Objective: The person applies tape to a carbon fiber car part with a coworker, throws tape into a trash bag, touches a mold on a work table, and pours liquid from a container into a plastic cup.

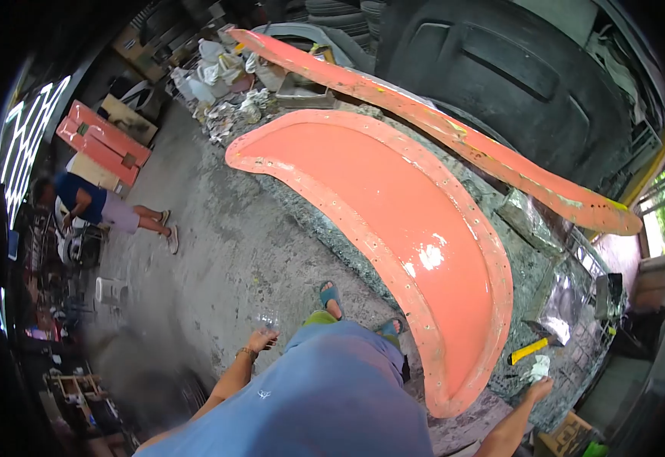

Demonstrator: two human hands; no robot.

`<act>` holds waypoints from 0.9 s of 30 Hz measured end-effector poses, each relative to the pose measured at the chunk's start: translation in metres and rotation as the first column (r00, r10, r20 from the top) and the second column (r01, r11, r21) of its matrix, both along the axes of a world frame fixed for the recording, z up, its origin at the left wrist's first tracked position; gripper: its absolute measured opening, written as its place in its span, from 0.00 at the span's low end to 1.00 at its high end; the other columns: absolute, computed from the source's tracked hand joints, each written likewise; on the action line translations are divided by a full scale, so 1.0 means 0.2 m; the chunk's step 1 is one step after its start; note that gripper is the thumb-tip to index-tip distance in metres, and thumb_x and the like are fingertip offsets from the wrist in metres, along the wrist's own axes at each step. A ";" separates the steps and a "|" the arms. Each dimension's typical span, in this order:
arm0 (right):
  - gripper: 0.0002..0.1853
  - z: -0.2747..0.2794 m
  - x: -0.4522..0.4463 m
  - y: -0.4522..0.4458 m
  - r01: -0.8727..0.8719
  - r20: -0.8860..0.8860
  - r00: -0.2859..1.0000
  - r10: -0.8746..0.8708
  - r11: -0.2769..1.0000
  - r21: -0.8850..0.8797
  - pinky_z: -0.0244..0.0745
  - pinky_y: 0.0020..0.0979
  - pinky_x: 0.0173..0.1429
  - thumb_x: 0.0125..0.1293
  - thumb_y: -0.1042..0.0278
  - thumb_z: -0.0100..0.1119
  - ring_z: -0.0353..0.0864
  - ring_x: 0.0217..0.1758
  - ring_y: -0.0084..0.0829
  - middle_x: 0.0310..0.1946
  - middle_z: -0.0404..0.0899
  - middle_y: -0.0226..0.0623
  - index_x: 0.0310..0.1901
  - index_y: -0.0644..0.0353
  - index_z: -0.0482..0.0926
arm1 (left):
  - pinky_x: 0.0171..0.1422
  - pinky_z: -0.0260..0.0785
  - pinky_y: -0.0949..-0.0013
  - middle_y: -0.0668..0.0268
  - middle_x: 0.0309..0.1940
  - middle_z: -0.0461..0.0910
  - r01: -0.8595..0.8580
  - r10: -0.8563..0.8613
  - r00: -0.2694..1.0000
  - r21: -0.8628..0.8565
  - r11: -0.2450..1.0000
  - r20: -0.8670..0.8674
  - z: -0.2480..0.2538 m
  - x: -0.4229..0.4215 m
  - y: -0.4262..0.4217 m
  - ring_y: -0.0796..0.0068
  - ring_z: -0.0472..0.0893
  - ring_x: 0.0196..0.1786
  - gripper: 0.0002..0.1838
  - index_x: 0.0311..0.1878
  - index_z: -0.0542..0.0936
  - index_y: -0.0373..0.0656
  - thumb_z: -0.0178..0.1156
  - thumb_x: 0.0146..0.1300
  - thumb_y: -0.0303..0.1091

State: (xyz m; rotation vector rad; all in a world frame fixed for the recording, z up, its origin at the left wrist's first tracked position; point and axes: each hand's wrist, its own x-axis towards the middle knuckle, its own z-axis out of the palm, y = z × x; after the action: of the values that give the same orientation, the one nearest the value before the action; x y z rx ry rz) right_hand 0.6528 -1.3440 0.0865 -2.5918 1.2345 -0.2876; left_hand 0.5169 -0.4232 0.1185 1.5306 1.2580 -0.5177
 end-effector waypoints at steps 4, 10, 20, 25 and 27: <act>0.19 0.14 0.03 0.05 0.035 -0.007 0.999 -0.035 0.999 0.010 0.73 0.49 0.50 0.70 0.57 0.57 0.82 0.45 0.56 0.40 0.83 0.57 0.43 0.71 0.79 | 0.31 0.71 0.70 0.68 0.31 0.83 0.038 -0.038 0.999 -0.009 0.999 0.001 -0.01 0.02 -0.03 0.77 0.80 0.31 0.19 0.41 0.81 0.43 0.73 0.56 0.47; 0.17 0.07 0.02 -0.09 -0.033 0.193 0.981 0.028 0.999 0.022 0.73 0.47 0.47 0.65 0.58 0.61 0.79 0.35 0.52 0.32 0.81 0.53 0.34 0.68 0.78 | 0.33 0.73 0.69 0.66 0.31 0.83 0.078 -0.079 0.997 0.040 0.996 0.020 -0.04 0.04 -0.01 0.76 0.81 0.32 0.20 0.41 0.83 0.41 0.73 0.56 0.48; 0.11 0.11 -0.06 -0.03 -0.188 0.258 0.955 0.148 0.972 0.138 0.70 0.42 0.39 0.63 0.69 0.63 0.69 0.27 0.37 0.25 0.75 0.43 0.31 0.68 0.73 | 0.37 0.75 0.68 0.62 0.34 0.84 0.115 -0.116 0.993 0.046 0.992 0.013 0.00 0.05 -0.05 0.74 0.82 0.35 0.28 0.47 0.81 0.37 0.75 0.54 0.52; 0.14 0.18 0.01 0.01 -0.072 0.218 0.975 0.047 0.992 0.107 0.70 0.41 0.38 0.64 0.67 0.64 0.68 0.27 0.34 0.24 0.73 0.39 0.31 0.69 0.73 | 0.39 0.75 0.68 0.61 0.35 0.84 0.061 -0.062 0.998 0.058 0.996 0.017 0.03 0.03 -0.06 0.73 0.82 0.35 0.33 0.52 0.78 0.35 0.75 0.53 0.52; 0.14 0.18 0.02 0.02 -0.134 0.300 0.949 0.094 0.984 0.118 0.70 0.41 0.39 0.64 0.67 0.64 0.68 0.27 0.34 0.23 0.73 0.40 0.29 0.67 0.71 | 0.39 0.75 0.68 0.61 0.36 0.84 0.042 -0.043 0.999 0.076 0.996 0.015 0.04 0.01 -0.05 0.73 0.82 0.36 0.35 0.55 0.77 0.34 0.75 0.53 0.52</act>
State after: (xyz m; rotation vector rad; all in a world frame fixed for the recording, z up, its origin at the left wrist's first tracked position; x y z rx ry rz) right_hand 0.6571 -1.3391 0.1220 -2.3850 0.9613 -0.5245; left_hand 0.5189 -0.4322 0.1259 1.6248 1.2468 -0.4888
